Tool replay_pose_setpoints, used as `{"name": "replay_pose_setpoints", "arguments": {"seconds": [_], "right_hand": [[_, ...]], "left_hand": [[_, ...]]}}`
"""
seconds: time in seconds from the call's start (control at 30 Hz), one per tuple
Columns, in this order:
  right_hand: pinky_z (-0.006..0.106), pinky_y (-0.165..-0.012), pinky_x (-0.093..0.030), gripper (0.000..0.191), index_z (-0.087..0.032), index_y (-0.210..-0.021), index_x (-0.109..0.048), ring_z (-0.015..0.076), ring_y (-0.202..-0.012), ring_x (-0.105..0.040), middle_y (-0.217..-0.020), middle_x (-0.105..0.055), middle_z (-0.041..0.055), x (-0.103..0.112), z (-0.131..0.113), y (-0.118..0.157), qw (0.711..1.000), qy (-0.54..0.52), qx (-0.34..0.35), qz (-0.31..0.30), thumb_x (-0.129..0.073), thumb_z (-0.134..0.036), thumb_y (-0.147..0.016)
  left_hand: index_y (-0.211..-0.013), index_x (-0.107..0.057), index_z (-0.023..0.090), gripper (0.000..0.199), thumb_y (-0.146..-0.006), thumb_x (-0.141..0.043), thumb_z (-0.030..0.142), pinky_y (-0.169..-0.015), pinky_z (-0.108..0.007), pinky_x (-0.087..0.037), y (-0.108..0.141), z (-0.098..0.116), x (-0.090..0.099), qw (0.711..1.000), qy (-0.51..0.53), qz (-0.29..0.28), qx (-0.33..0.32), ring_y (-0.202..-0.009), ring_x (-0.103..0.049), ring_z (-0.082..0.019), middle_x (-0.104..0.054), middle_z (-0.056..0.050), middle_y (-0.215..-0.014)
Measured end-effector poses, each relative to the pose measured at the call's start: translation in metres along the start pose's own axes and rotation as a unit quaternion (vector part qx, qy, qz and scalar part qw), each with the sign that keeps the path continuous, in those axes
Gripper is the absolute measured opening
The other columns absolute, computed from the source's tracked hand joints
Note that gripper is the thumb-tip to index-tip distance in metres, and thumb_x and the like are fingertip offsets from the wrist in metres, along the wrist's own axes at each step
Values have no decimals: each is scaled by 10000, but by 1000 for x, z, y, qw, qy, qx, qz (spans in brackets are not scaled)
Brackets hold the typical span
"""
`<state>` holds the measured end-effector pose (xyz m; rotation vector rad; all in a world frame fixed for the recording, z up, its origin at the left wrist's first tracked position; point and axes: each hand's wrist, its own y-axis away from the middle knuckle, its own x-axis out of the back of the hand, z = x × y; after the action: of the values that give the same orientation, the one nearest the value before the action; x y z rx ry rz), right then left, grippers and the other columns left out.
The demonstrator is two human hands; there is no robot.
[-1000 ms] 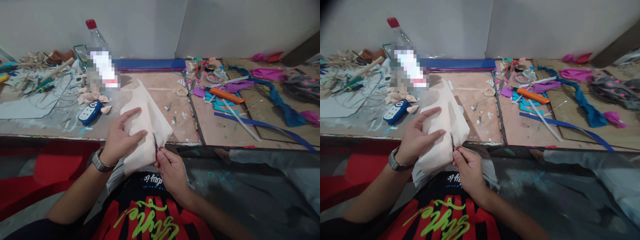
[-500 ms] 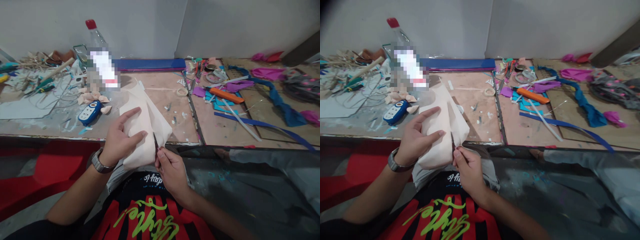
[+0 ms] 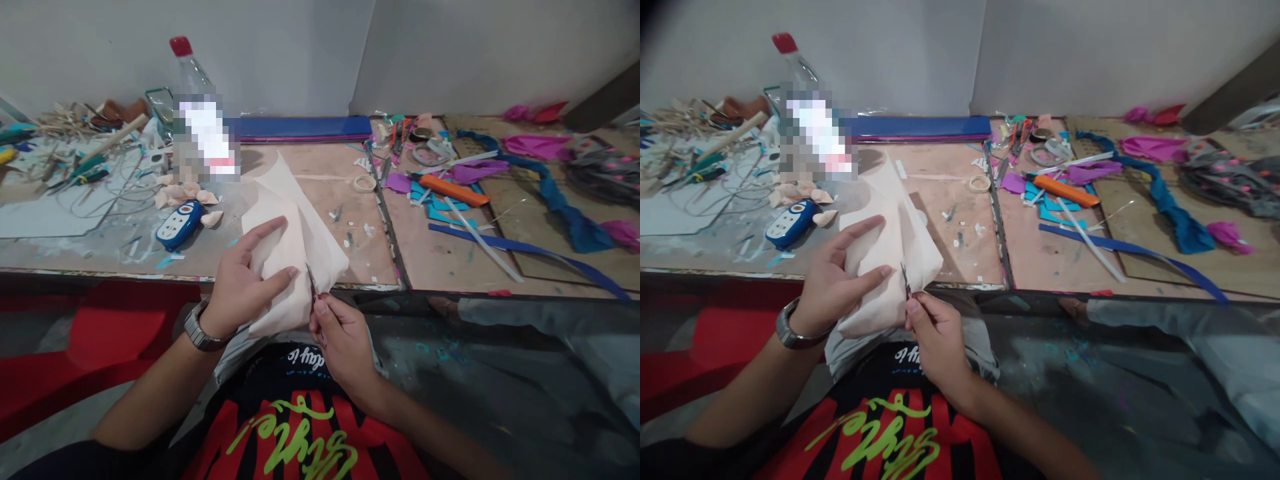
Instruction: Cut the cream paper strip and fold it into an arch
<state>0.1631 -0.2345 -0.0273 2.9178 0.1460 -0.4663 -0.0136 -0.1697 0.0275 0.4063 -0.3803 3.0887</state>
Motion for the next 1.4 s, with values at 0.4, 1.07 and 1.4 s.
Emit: {"name": "replay_pose_setpoints", "arguments": {"seconds": [0.4,1.07,1.4], "right_hand": [[227,-465,-235,425,-174,-706,-590,66,-508,-324,-633,-481,-40,0,6,0,998,-66,-4,-11,-639,-476,-1002],[203,-449,-261,439,-172,-708,-587,53,-488,-345,-635,-488,-44,-4,7,0,995,-102,-7,-3,-653,-505,-986],[186,-437,-245,443,-162,-686,-590,45,-491,-349,-631,-490,-40,-5,5,-2,993,-116,-12,-5,-675,-484,-979]], "left_hand": [[-1424,-620,214,707,-768,-865,315,-1127,-470,-521,-1,0,0,1000,17,8,8,-1342,-597,-321,-606,-115,-1489],[-1430,-617,232,726,-758,-877,323,-1036,-427,-583,1,-5,-2,999,40,13,20,-1238,-662,-287,-623,-110,-1468],[-1433,-616,231,730,-755,-878,303,-1054,-444,-571,2,-4,-2,999,38,11,26,-1230,-659,-288,-635,-108,-1446]]}}
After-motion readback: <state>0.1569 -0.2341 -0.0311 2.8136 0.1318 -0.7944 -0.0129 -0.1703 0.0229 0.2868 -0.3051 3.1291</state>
